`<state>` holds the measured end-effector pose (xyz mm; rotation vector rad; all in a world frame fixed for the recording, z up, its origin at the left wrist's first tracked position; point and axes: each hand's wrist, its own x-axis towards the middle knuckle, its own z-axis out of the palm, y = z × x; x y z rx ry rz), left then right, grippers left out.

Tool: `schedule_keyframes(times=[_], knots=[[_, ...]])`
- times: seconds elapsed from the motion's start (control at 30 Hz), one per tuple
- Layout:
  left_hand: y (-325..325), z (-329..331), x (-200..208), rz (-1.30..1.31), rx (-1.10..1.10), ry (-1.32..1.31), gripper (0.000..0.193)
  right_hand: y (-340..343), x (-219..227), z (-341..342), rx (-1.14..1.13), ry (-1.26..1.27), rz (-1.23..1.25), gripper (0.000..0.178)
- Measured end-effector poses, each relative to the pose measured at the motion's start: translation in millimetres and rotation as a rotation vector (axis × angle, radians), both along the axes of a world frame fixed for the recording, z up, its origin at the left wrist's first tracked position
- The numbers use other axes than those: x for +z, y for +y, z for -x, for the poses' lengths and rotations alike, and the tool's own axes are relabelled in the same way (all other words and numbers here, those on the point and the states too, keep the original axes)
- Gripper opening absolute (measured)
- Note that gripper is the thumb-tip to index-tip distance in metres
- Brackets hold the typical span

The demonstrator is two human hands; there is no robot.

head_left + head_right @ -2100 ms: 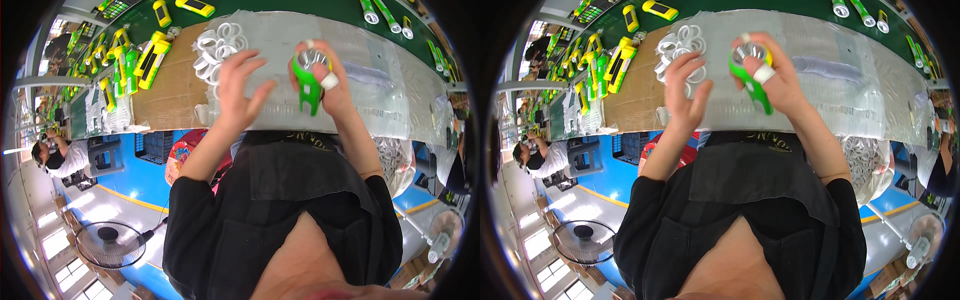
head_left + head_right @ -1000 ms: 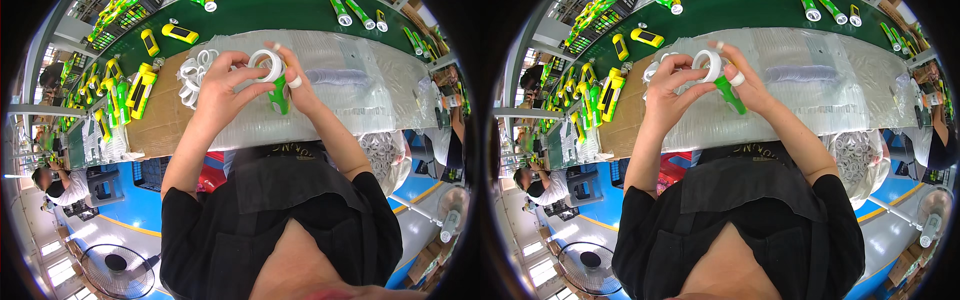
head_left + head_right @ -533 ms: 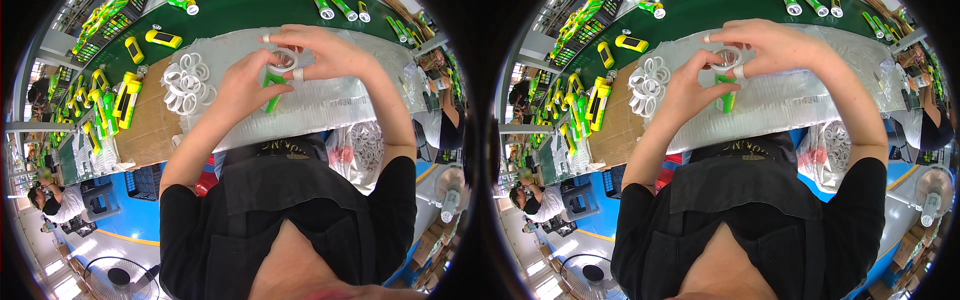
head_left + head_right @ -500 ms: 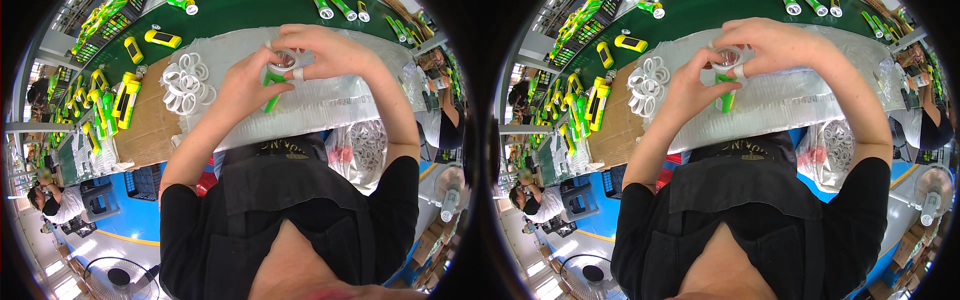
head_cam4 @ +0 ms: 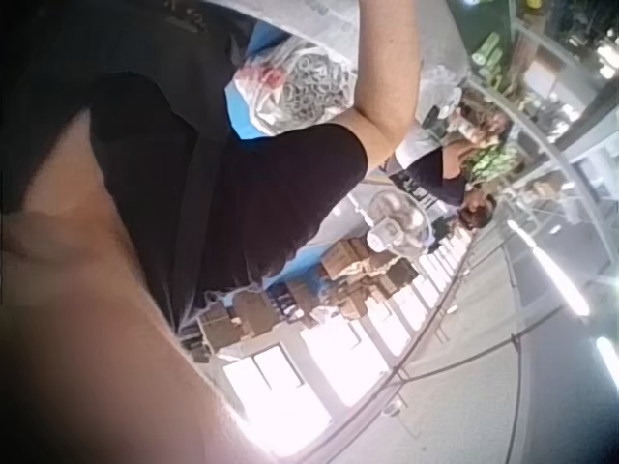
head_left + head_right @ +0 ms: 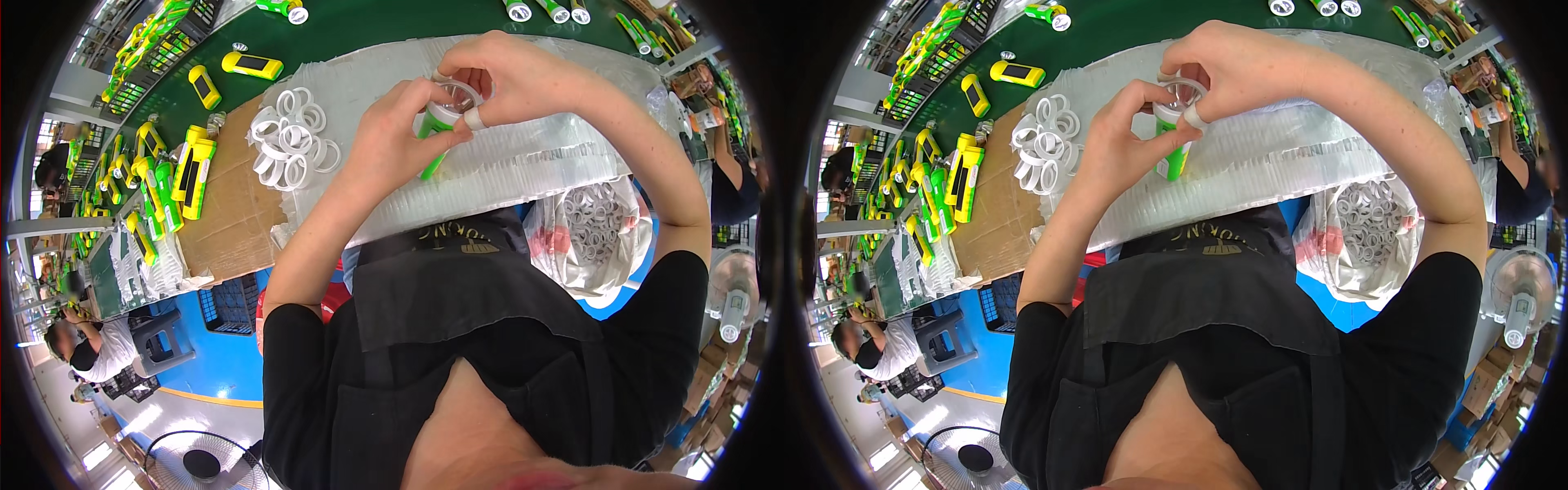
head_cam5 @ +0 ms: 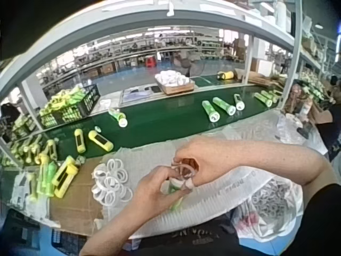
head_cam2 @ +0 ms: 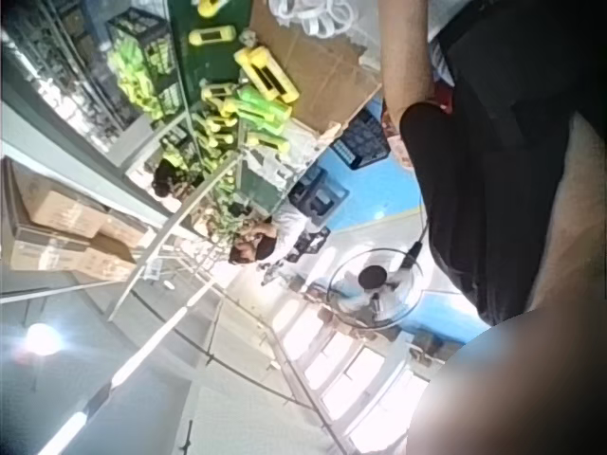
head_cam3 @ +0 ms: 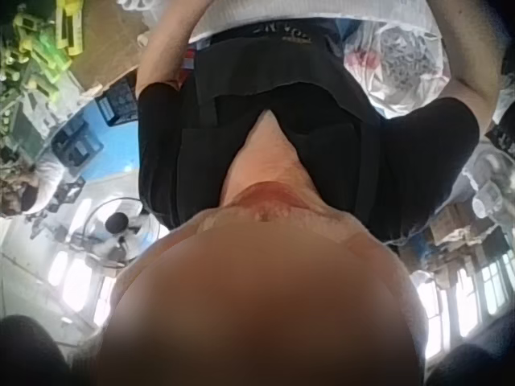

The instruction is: Assembling the internal and external components of handheld flashlights at an assembly station.

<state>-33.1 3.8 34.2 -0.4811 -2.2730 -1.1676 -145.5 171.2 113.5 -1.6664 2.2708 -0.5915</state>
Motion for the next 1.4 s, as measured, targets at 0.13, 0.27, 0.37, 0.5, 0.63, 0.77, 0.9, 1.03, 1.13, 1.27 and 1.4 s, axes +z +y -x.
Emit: schedule_keyframes(times=[0.13,0.27,0.37,0.5,0.63,0.77,0.9,1.03,1.13,1.27,1.4], knots=[[-1.4,5.4,-4.0,0.047,0.015,0.016,0.042,-3.2,-0.7,-13.4,-0.341,0.048,-0.079,0.045],[0.0,5.1,-2.8,0.042,0.024,-0.001,0.042,-5.0,-10.9,-15.9,-0.432,0.205,-0.082,0.050],[0.0,4.4,-2.3,0.066,0.042,-0.029,0.043,4.4,-32.6,4.8,-0.101,0.235,0.464,0.053],[1.1,2.7,-5.8,0.040,0.010,0.047,0.043,-5.5,7.8,-21.9,-0.265,0.233,-0.287,0.043],[0.8,6.2,-4.6,0.083,0.050,0.036,0.042,-7.7,4.9,-15.1,-0.412,0.259,-0.377,0.051],[-0.8,4.6,-5.1,0.037,0.025,0.078,0.043,-1.3,-6.8,-16.1,-0.095,0.088,0.066,0.066],[0.3,6.5,-2.5,0.073,0.021,0.045,0.042,1.8,-12.2,-13.1,-0.321,0.221,-0.052,0.051],[-0.3,6.0,-3.9,0.071,0.016,0.056,0.040,2.0,-14.7,-14.8,-0.185,0.216,0.075,0.053],[1.5,8.1,-8.7,0.081,0.012,0.048,0.041,-1.6,0.1,-17.6,-0.326,0.227,-0.122,0.060],[0.3,5.6,-2.4,0.029,0.007,0.060,0.041,-2.4,-4.7,-10.7,-0.045,0.092,0.189,0.062],[-4.6,6.2,-7.8,0.058,0.011,0.032,0.040,-12.0,12.8,-18.9,-0.400,0.175,-0.405,0.044]])
